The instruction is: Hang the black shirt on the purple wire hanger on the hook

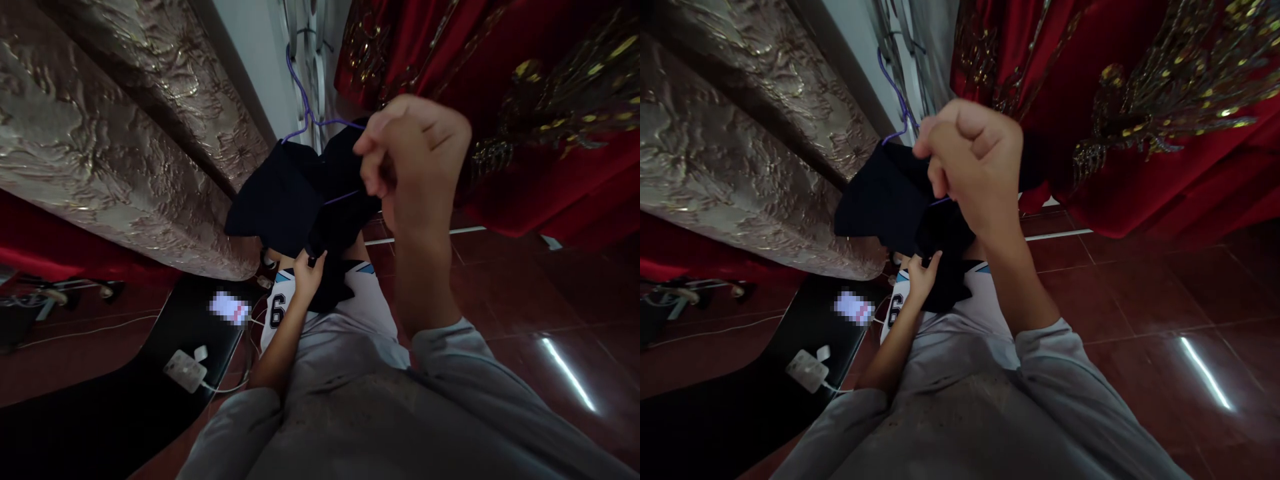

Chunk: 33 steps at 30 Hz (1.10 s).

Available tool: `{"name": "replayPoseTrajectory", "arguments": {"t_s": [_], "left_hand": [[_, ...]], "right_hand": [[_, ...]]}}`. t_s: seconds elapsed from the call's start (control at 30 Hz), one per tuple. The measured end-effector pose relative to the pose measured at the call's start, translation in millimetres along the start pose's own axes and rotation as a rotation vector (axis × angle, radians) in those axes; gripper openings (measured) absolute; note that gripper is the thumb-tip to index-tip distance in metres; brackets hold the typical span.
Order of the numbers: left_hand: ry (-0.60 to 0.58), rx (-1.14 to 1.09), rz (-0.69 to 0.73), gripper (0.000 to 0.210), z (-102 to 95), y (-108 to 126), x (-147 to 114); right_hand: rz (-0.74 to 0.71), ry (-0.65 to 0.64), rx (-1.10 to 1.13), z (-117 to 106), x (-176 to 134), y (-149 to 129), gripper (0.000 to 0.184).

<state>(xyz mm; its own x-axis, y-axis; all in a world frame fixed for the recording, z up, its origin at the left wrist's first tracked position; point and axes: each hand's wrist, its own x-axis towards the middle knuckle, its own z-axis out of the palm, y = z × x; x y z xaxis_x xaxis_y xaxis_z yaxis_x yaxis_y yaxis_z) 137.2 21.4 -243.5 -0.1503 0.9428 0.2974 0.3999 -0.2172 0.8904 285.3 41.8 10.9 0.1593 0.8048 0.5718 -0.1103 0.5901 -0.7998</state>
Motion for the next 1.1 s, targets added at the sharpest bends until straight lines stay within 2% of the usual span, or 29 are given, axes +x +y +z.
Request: {"name": "replayPoseTrajectory", "arguments": {"t_s": [0.07, 0.13, 0.17, 0.23, 0.3, 0.37, 0.47, 0.53, 0.7, 0.9, 1.0, 1.1], "left_hand": [[0.033, -0.046, 0.018, 0.018, -4.0, 12, -3], [0.058, -0.127, 0.023, 0.016, -8.0, 26, -5], [0.063, -0.165, 0.022, 0.017, -9.8, 31, -5], [0.051, -0.205, 0.022, 0.017, -12.8, 41, -5], [0.02, -0.191, 0.039, 0.012, -14.7, 47, -5], [-0.007, -0.143, 0.057, 0.007, -15.6, 49, -6], [0.013, -0.105, 0.068, 0.01, -14.7, 46, -9], [0.034, -0.126, 0.059, 0.01, -12.7, 41, -10], [0.094, -0.115, 0.097, 0.01, -8.0, 35, -11], [0.084, 0.032, 0.273, 0.01, -14.2, 44, -10], [0.057, 0.052, 0.279, 0.008, -15.8, 44, -12], [0.029, 0.045, 0.256, 0.017, -15.0, 42, -13]], "right_hand": [[0.193, -0.268, -0.042, -10, -19, 4, 0.029], [0.471, -0.55, -0.142, -23, -49, 27, 0.033], [0.57, -0.614, -0.197, -30, -65, 43, 0.033], [0.665, -0.507, -0.272, -39, -93, 75, 0.037], [0.681, -0.353, -0.276, -40, -112, 99, 0.037], [0.654, -0.268, -0.238, -36, -120, 113, 0.038], [0.614, -0.205, -0.182, -27, -121, 119, 0.039], [0.62, -0.189, -0.125, -25, -120, 120, 0.04], [0.645, -0.252, 0.014, -29, -125, 126, 0.034], [0.523, -0.234, -0.127, -30, -128, 129, 0.023], [0.493, -0.236, -0.19, -29, -128, 127, 0.019], [0.475, -0.214, -0.233, -28, -129, 126, 0.015]]}}
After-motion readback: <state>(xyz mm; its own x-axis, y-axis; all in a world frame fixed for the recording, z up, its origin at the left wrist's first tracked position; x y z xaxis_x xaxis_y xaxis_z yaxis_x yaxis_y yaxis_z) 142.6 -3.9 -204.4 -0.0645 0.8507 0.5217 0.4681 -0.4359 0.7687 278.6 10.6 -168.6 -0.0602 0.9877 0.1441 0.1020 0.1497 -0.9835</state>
